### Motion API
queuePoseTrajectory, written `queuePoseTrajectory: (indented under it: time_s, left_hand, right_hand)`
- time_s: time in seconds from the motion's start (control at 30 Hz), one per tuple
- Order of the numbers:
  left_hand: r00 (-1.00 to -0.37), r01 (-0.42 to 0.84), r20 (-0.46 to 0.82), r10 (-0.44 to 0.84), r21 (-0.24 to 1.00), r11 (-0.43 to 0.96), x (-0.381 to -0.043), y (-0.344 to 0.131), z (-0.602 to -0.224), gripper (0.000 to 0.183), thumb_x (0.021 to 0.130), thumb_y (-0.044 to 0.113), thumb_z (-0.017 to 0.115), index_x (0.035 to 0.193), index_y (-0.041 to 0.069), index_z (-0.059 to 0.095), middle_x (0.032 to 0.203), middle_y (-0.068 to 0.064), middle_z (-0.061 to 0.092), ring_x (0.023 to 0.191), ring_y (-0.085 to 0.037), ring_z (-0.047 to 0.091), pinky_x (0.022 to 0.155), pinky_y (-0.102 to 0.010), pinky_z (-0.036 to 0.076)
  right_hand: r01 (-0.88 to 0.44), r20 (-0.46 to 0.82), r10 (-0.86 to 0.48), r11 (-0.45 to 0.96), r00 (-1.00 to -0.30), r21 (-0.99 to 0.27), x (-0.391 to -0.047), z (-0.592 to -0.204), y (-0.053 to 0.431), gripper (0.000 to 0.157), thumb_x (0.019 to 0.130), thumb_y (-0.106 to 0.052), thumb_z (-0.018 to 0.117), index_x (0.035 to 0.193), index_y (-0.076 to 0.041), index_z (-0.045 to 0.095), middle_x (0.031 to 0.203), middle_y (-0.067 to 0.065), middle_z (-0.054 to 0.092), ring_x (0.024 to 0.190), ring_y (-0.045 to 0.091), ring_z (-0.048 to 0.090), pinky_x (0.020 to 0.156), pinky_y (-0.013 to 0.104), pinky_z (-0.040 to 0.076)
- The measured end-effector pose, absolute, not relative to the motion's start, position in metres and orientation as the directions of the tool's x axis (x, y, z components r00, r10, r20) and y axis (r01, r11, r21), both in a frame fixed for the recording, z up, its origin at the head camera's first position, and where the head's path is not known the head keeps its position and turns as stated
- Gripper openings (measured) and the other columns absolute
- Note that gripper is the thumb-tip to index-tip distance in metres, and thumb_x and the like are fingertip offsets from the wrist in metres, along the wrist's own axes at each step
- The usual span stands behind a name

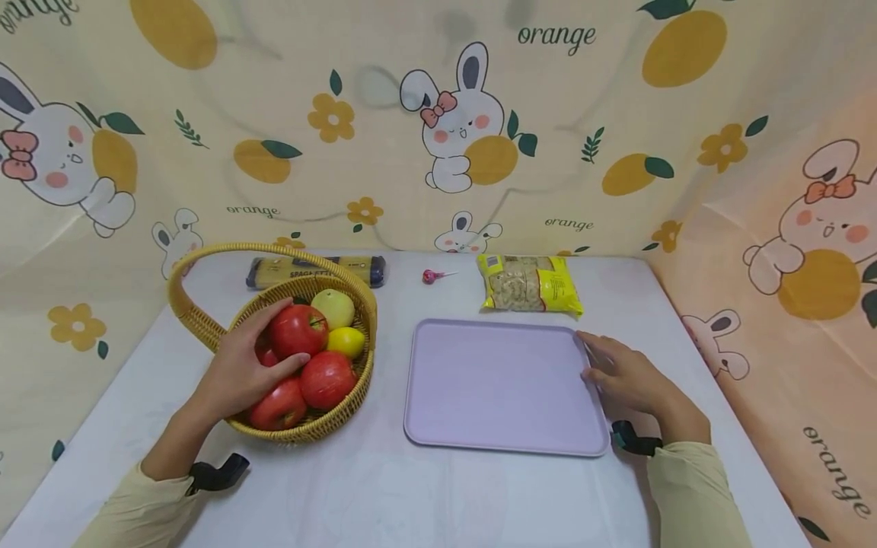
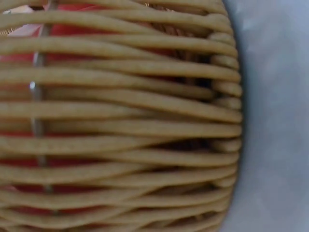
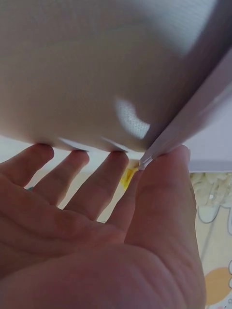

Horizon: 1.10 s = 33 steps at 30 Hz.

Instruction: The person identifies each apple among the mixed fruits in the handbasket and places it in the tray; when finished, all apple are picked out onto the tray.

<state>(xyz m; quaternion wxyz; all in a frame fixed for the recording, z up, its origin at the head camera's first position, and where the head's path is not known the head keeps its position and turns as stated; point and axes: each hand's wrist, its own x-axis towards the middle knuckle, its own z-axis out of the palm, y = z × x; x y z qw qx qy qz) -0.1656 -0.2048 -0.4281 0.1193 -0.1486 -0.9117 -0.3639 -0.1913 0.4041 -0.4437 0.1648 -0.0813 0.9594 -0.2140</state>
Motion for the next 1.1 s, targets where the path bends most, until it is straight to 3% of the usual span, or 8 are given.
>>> queuePoseTrajectory:
  time_s: [0.33,0.43,0.53,0.6,0.87,1.1]
  left_hand:
    - [-0.909,0.379,0.391,0.141,0.639,0.669,-0.16,-0.205,-0.429,0.082,0.086,0.024,0.094,0.156,0.005,0.055,0.151,-0.018,0.062,0.125,-0.036,0.065,0.091,-0.059,0.067]
    - [-0.899,0.385,0.425,0.103,0.657,0.648,-0.16,-0.205,-0.428,0.082,0.084,0.023,0.096,0.155,0.006,0.057,0.15,-0.015,0.064,0.124,-0.033,0.067,0.093,-0.039,0.066]
    - [-0.884,0.394,0.465,0.042,0.696,0.599,-0.159,-0.206,-0.426,0.081,0.082,0.019,0.097,0.153,0.009,0.06,0.149,-0.012,0.067,0.125,-0.03,0.069,0.096,-0.016,0.058]
    - [-0.877,0.403,0.479,0.012,0.723,0.561,-0.157,-0.205,-0.422,0.08,0.081,0.016,0.098,0.153,0.011,0.062,0.148,-0.01,0.069,0.125,-0.029,0.07,0.097,-0.006,0.052]
    - [-0.886,0.457,0.452,0.103,0.814,0.359,-0.139,-0.176,-0.387,0.079,0.082,0.006,0.095,0.153,0.014,0.061,0.144,-0.005,0.069,0.126,-0.013,0.067,0.099,-0.019,0.06]
    - [-0.851,0.5,0.438,0.289,0.844,0.194,-0.134,-0.137,-0.367,0.081,0.083,0.009,0.094,0.156,0.014,0.058,0.149,-0.005,0.066,0.135,-0.021,0.065,0.104,-0.03,0.061]
  right_hand:
    - [-0.082,-0.27,-0.225,0.887,-0.936,-0.454,-0.191,-0.445,0.405,0.084,0.106,-0.041,0.072,0.173,-0.012,0.031,0.172,0.037,0.03,0.153,0.068,0.029,0.117,0.084,0.031]
    - [-0.08,-0.271,-0.222,0.889,-0.937,-0.451,-0.191,-0.445,0.405,0.084,0.106,-0.039,0.072,0.173,-0.012,0.031,0.171,0.038,0.03,0.152,0.068,0.029,0.116,0.084,0.031]
    - [-0.079,-0.271,-0.222,0.887,-0.937,-0.454,-0.191,-0.444,0.406,0.083,0.106,-0.037,0.072,0.173,-0.011,0.031,0.171,0.038,0.03,0.152,0.069,0.029,0.116,0.084,0.031]
    - [-0.079,-0.271,-0.224,0.886,-0.936,-0.457,-0.19,-0.444,0.406,0.083,0.106,-0.037,0.072,0.173,-0.011,0.031,0.171,0.038,0.03,0.152,0.069,0.029,0.116,0.084,0.031]
    - [-0.069,-0.278,-0.218,0.884,-0.935,-0.462,-0.19,-0.444,0.406,0.083,0.106,-0.038,0.072,0.173,-0.012,0.03,0.172,0.037,0.029,0.153,0.068,0.029,0.116,0.084,0.031]
    - [-0.062,-0.283,-0.225,0.871,-0.933,-0.488,-0.191,-0.445,0.405,0.084,0.106,-0.038,0.072,0.174,-0.013,0.029,0.174,0.036,0.027,0.154,0.068,0.026,0.117,0.084,0.03]
